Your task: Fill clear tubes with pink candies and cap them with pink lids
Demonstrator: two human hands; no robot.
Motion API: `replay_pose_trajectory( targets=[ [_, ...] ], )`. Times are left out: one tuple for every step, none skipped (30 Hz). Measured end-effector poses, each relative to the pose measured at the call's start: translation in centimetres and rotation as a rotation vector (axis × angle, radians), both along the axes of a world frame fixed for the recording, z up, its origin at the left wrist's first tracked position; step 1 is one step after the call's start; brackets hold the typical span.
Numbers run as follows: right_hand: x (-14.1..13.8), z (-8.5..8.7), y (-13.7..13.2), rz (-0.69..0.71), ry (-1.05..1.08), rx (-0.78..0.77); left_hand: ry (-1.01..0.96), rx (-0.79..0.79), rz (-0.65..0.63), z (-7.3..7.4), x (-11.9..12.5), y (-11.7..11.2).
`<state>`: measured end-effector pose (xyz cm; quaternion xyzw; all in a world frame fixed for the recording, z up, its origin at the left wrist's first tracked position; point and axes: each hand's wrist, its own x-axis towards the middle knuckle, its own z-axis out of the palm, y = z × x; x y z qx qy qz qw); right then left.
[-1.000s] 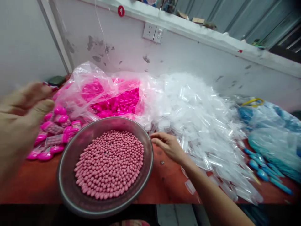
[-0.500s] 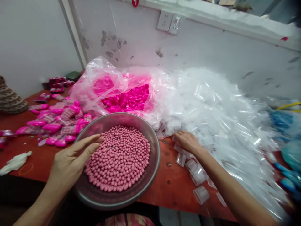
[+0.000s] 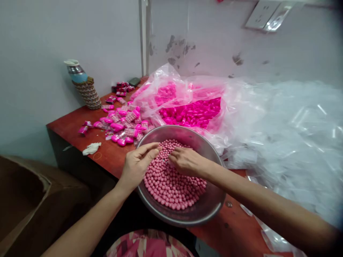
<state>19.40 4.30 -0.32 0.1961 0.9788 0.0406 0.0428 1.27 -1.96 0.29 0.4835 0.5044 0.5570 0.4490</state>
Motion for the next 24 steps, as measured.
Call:
replay_pose_trajectory(
  targets=[
    [-1.1, -0.8, 0.2, 0.077, -0.019, -0.013, 0.001, 0.004, -0.002, 0.0, -0.1, 0.0],
    [-2.0, -1.6, 0.4, 0.143, -0.017, -0.042, 0.0, 0.007, -0.003, -0.1, -0.2, 0.0],
    [-2.7, -2.2, 0.4, 0.189, 0.001, -0.083, -0.004, 0.01, -0.004, -0.1, -0.3, 0.0],
    [-3.3, -2.7, 0.3, 0.211, 0.029, -0.135, -0.013, 0.01, -0.005, -0.1, -0.3, 0.0],
    [-3.7, -3.0, 0.2, 0.206, 0.061, -0.199, -0.028, 0.01, -0.009, -0.1, -0.4, 0.0],
    [-4.0, -3.2, 0.1, 0.17, 0.096, -0.27, -0.049, 0.009, -0.014, -0.2, -0.5, 0.1],
    [-4.1, -3.2, 0.0, 0.109, 0.138, -0.351, -0.073, 0.012, -0.018, -0.2, -0.5, 0.1],
    [-4.2, -3.0, -0.1, 0.033, 0.191, -0.44, -0.099, 0.019, -0.019, -0.2, -0.5, 0.1],
    [-4.0, -2.7, -0.1, -0.05, 0.26, -0.539, -0.12, 0.028, -0.019, -0.3, -0.6, 0.1],
    [-3.8, -2.3, -0.1, -0.128, 0.347, -0.646, -0.133, 0.038, -0.016, -0.4, -0.6, 0.2],
    [-3.5, -1.8, -0.1, -0.195, 0.445, -0.761, -0.134, 0.049, -0.011, -0.4, -0.6, 0.2],
    [-3.2, -1.3, -0.1, -0.25, 0.551, -0.88, -0.126, 0.057, -0.004, -0.5, -0.6, 0.2],
    [-2.8, -0.8, -0.1, -0.299, 0.657, -0.996, -0.105, 0.064, 0.001, -0.6, -0.6, 0.2],
    [-2.4, -0.3, -0.2, -0.346, 0.755, -1.101, -0.071, 0.068, -0.001, -0.7, -0.6, 0.3],
    [-2.0, 0.2, -0.3, -0.39, 0.843, -1.191, -0.027, 0.07, -0.014, -0.7, -0.6, 0.3],
    [-1.6, 0.5, -0.4, -0.428, 0.917, -1.261, 0.025, 0.068, -0.045, -0.8, -0.6, 0.3],
    [-1.2, 0.8, -0.5, -0.457, 0.979, -1.31, 0.078, 0.061, -0.089, -0.8, -0.5, 0.4],
    [-1.0, 0.9, -0.7, -0.477, 1.026, -1.341, 0.123, 0.049, -0.134, -0.8, -0.4, 0.5],
    [-0.7, 1.0, -0.9, -0.489, 1.058, -1.361, 0.154, 0.033, -0.179, -0.7, -0.4, 0.5],
    [-0.6, 1.0, -1.1, -0.498, 1.078, -1.375, 0.17, 0.015, -0.214, -0.7, -0.3, 0.6],
    [-0.5, 0.9, -1.3, -0.501, 1.088, -1.385, 0.175, -0.001, -0.238, -0.6, -0.2, 0.6],
    [-0.5, 0.8, -1.5, -0.5, 1.089, -1.393, 0.173, -0.013, -0.252, -0.4, -0.1, 0.7],
    [-0.5, 0.7, -1.6, -0.495, 1.088, -1.394, 0.167, -0.019, -0.258, -0.3, 0.0, 0.8],
    [-0.5, 0.7, -1.7, -0.483, 1.084, -1.388, 0.162, -0.021, -0.265, -0.2, 0.1, 0.8]
  ],
)
